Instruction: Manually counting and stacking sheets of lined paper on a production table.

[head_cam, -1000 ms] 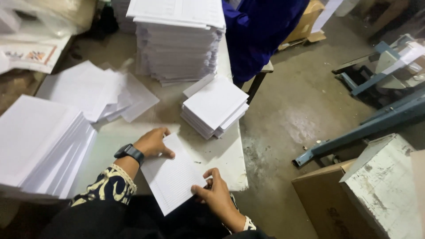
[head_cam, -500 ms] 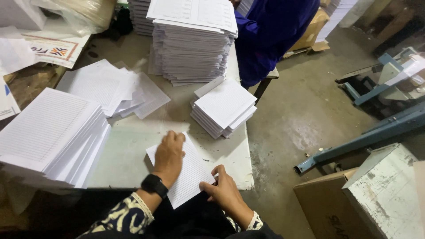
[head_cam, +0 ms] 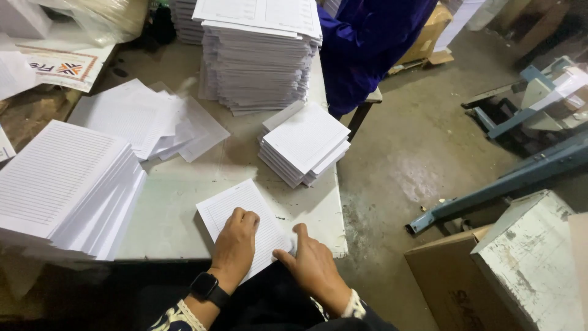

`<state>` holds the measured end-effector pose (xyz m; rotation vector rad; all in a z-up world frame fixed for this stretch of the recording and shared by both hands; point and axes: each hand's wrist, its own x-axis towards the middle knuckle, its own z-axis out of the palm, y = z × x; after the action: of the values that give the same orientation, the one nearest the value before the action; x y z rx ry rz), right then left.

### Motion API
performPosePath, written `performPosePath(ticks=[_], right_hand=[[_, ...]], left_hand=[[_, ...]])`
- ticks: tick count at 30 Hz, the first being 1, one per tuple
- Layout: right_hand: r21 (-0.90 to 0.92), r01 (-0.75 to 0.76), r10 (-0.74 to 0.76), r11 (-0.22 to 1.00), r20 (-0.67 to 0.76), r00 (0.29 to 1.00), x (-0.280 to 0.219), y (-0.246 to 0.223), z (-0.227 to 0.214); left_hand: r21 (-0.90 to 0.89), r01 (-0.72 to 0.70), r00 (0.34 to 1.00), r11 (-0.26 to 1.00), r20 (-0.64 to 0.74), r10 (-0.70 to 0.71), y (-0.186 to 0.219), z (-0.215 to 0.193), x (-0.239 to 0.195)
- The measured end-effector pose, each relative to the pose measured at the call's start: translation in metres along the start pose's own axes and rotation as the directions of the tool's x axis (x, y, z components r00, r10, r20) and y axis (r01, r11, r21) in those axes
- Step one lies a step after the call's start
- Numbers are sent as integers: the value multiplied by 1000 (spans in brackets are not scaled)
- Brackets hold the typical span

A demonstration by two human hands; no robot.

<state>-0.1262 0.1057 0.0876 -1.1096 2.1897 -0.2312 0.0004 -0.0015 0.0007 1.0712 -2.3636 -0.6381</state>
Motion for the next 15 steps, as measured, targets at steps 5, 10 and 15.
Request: performPosePath(ticks=[5, 10, 15], right_hand=[[-290, 640, -667, 712, -564, 487, -55, -46, -65], [-505, 491, -673, 710, -691, 262, -61, -59, -135], [-390, 13, -323, 921, -743, 586, -104, -24, -147]], left_hand=[[24, -56, 996, 998, -68, 58, -6, 9, -4], [132, -71, 995, 989, -64, 80, -2, 15, -5], [177, -116, 984, 977, -116, 138, -9, 21, -11]])
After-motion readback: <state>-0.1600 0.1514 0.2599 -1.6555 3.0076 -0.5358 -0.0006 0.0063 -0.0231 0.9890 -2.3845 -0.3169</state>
